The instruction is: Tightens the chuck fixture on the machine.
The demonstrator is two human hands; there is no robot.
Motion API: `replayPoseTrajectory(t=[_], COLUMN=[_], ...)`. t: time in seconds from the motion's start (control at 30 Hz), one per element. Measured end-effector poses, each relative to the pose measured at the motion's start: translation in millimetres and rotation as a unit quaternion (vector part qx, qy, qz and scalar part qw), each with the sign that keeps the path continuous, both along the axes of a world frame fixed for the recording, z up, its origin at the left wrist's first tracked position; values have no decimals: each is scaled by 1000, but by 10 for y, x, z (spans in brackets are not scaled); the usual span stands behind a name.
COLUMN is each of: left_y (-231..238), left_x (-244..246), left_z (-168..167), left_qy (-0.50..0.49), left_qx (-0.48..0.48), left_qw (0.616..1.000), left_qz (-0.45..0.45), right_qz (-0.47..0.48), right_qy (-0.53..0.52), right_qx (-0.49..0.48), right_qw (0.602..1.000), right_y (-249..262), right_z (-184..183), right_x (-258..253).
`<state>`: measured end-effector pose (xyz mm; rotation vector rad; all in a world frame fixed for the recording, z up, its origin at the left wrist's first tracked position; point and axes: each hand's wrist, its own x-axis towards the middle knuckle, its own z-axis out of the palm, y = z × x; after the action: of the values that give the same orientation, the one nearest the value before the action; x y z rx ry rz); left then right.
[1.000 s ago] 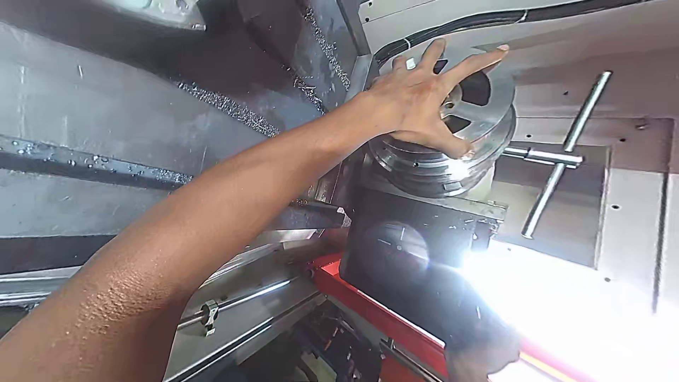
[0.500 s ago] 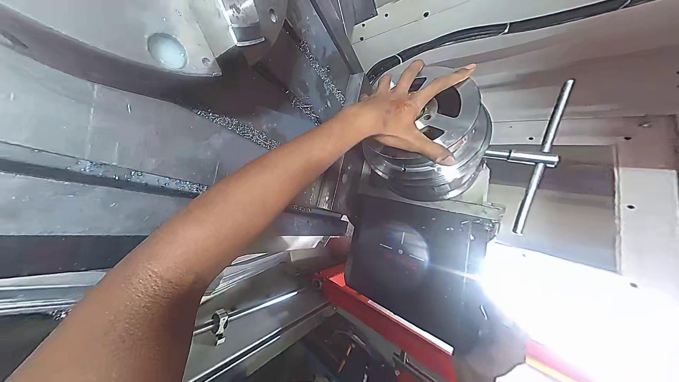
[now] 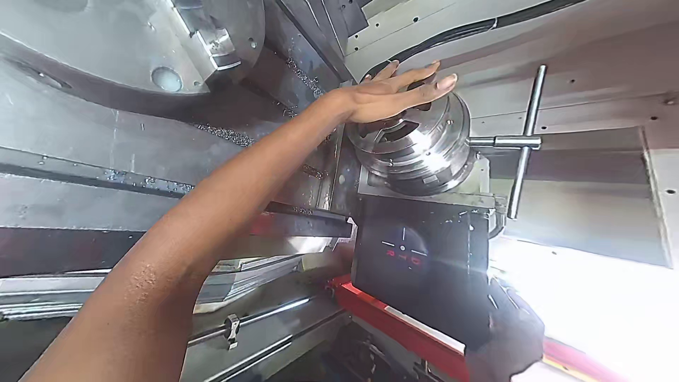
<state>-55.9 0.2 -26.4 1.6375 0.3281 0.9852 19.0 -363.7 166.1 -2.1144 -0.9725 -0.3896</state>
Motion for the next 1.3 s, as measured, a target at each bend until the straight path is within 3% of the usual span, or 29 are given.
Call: replayPoseTrajectory(t=[0.07, 0.13, 0.2, 0.3, 0.4, 0.43, 0.53, 0.63, 0.73, 0.83, 0.93, 1.0, 1.07, 1.1, 1.17, 1.2, 1.3], left_y=[19, 6, -16, -35, -42, -41, -88, -322, -485, -538, -600, -606, -550, -530, -491, -464, -424], left_x=[-25, -3, 38, 94, 131, 144, 278, 527, 594, 444, 293, 212, 160, 162, 183, 205, 286], left_z=[-22, -43, -59, -93, -147, -168, -250, -257, -166, -18, 118, 184, 197, 185, 138, 105, -45], left_qy=[-14, -26, -23, -25, -55, -61, -66, -18, 21, 41, 52, 47, 15, -14, -81, -118, -181], left_qx=[1, -2, 5, 16, 6, 11, 22, -44, -100, -120, -126, -131, -142, -146, -156, -167, -225], left_qw=[1000, 1000, 999, 998, 997, 996, 991, 973, 950, 950, 954, 960, 964, 964, 960, 955, 942], left_qz=[1, 10, 25, 53, 61, 64, 114, 226, 294, 284, 267, 244, 223, 222, 219, 215, 172], right_qz=[27, -3, 4, 96, -95, -80, 127, 137, 67, 92, 227, 79, 170, 160, 7, -4, 166], right_qy=[-8, 4, -18, -118, 10, 6, -93, -90, -44, -35, -119, 26, -52, -61, 19, 12, -94], right_qx=[-1, 19, 21, -43, -7, -10, -34, -44, -17, -14, -24, 27, 0, -13, 1, 17, -17], right_qw=[1000, 1000, 1000, 987, 995, 997, 987, 985, 997, 995, 966, 996, 984, 985, 1000, 1000, 982], right_y=[-33, -81, -335, -738, -295, -318, -841, -927, -523, -318, -576, -488, -692, -708, -481, -478, -950], right_z=[1, 4, -43, -126, -5, -8, -123, -123, -49, 57, -19, 63, -56, -63, 49, 23, -173], right_x=[51, 172, 611, 1266, 697, 717, 1413, 1530, 912, 580, 1011, 785, 1197, 1203, 833, 872, 1546])
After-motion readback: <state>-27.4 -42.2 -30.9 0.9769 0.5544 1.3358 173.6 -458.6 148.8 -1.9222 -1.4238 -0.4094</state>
